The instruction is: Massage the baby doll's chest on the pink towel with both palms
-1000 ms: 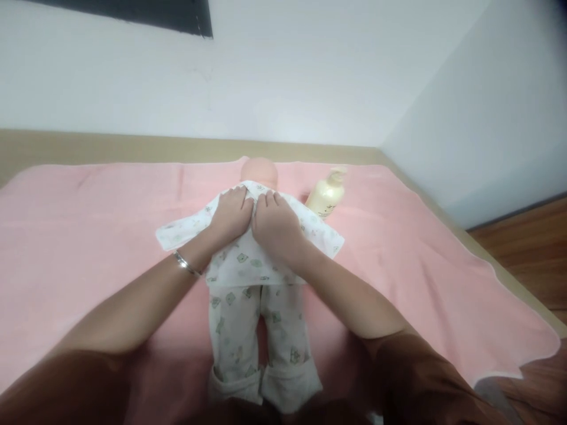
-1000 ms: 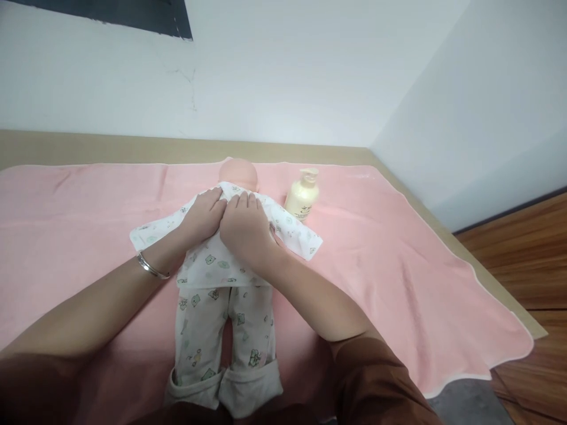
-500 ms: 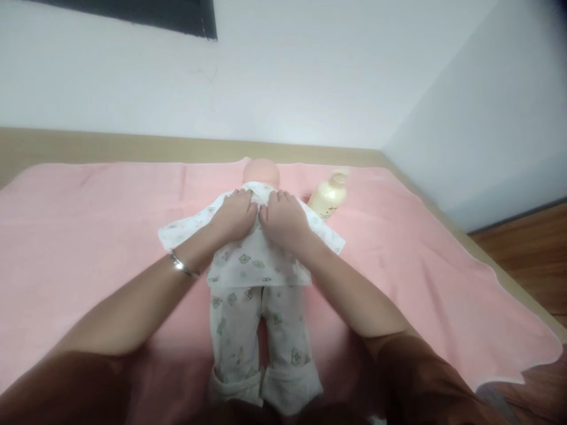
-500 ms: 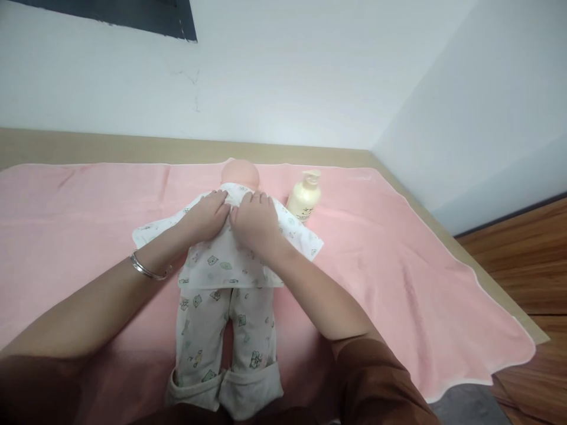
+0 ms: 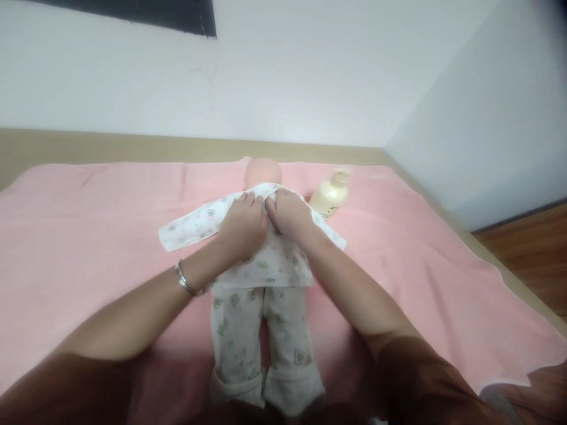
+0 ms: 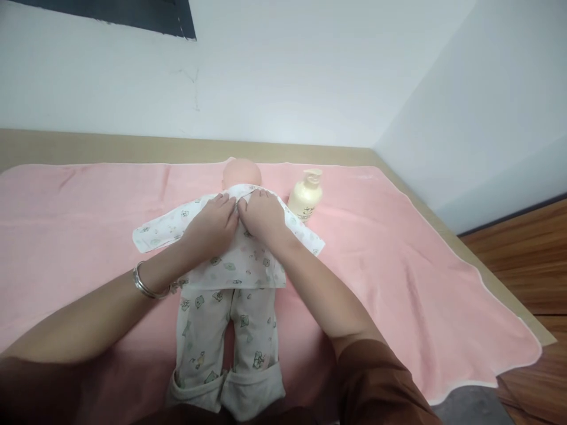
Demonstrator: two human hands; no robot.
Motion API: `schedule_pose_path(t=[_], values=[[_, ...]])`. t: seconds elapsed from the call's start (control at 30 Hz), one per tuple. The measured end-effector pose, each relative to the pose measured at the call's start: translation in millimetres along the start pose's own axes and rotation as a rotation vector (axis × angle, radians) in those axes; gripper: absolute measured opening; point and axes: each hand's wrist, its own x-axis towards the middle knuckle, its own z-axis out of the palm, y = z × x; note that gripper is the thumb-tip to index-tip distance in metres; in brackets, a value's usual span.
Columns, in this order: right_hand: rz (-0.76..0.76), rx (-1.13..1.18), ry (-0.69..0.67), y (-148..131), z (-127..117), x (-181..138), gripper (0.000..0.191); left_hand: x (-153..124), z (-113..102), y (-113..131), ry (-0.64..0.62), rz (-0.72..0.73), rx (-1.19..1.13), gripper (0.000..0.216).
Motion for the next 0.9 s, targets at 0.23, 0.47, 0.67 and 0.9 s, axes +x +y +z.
schedule_pose_path(t=[0.23,0.47,0.67,0.9], values=[[-0.167,-0.171,0.100,-29,1,-43,0.041,21,5,-25,0.007,-0.255,-0.127,0.022],[-0.157,-0.103,0.040,-12,-2,-16,0.041,18,15,-23,0.072,-0.250,-0.065,0.037],[0.023,0.011,-0.027,-6,-3,-3,0.042,17,19,-25,0.077,-0.261,-0.105,0.041],[0.034,-0.035,0.100,-6,12,-4,0.040,17,15,-22,0.061,-0.299,-0.084,0.040]])
